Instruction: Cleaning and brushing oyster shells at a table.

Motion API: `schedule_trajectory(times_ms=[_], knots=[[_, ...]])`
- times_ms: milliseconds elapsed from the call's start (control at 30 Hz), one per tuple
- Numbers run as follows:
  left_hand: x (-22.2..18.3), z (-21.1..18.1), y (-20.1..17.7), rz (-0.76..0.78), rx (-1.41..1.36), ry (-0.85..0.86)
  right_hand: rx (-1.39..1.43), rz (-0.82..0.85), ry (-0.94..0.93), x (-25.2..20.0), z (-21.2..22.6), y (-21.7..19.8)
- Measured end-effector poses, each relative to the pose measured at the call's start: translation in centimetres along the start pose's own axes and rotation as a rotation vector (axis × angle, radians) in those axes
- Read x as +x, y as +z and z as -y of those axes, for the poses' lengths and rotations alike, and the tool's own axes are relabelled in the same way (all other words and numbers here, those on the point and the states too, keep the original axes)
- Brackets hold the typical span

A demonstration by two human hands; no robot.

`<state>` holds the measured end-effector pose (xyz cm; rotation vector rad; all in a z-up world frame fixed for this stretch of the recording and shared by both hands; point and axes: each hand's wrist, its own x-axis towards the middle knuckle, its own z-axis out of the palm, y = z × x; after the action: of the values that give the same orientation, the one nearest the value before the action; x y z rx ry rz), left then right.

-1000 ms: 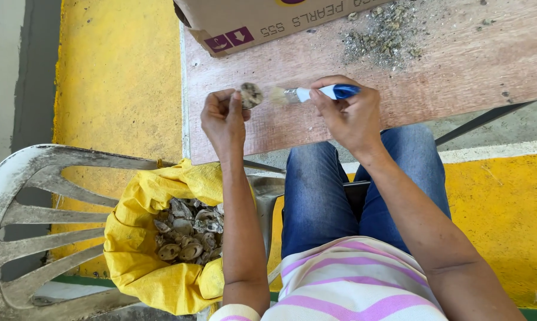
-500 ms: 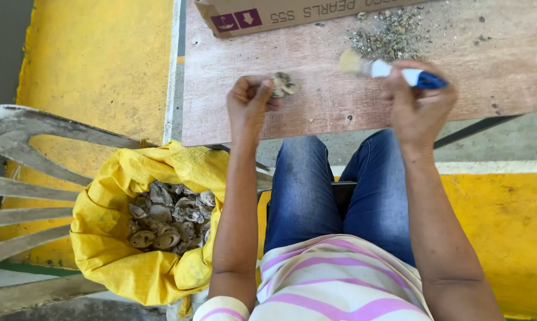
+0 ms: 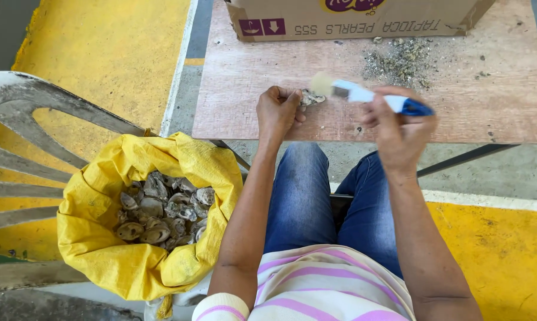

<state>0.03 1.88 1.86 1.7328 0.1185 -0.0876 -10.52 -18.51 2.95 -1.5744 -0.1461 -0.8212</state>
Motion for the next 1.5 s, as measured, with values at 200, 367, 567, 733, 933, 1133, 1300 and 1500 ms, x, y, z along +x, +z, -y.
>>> schedule_trajectory(times_ms=[200,367,567,733,933,1133,1300,1500], knots=[[0.2,-0.9,-0.3,0.005,-0.037,-0.016,-0.125,0.098,-0.059,0.1,0.3,0.3],[0.9,-1.0,-0.2,0.005,0.005,0.068,0.001,0.091,-0.035,0.3,-0.2,-0.7],[3.2,-7.5,-0.7,-0.069,0.348,0.554,0.137,-0.104,0.083,2.2,-3.8,-3.9],[7.5,-17.7,-0.1,-0.275,0.336,0.993,0.116,-0.13,0.075,1.7,-5.5,-4.2],[19.0,-20.9,6.5,-0.235,0.555,1.289,0.108,-0.117,0.155,1.4,-5.6,-4.3],[20.2,-22.1,9.6,0.09,0.688,1.007,0.051,-0.122,0.192,1.5,-6.1,-4.6],[22.7,-20.8,9.8,0.19,0.793,0.948,0.03,-0.099,0.22,1.9,-5.3,-4.2],[11.6,-20.1,-1.9,0.219,0.736,1.036,0.003,-0.112,0.239,1.7,-5.6,-4.5]])
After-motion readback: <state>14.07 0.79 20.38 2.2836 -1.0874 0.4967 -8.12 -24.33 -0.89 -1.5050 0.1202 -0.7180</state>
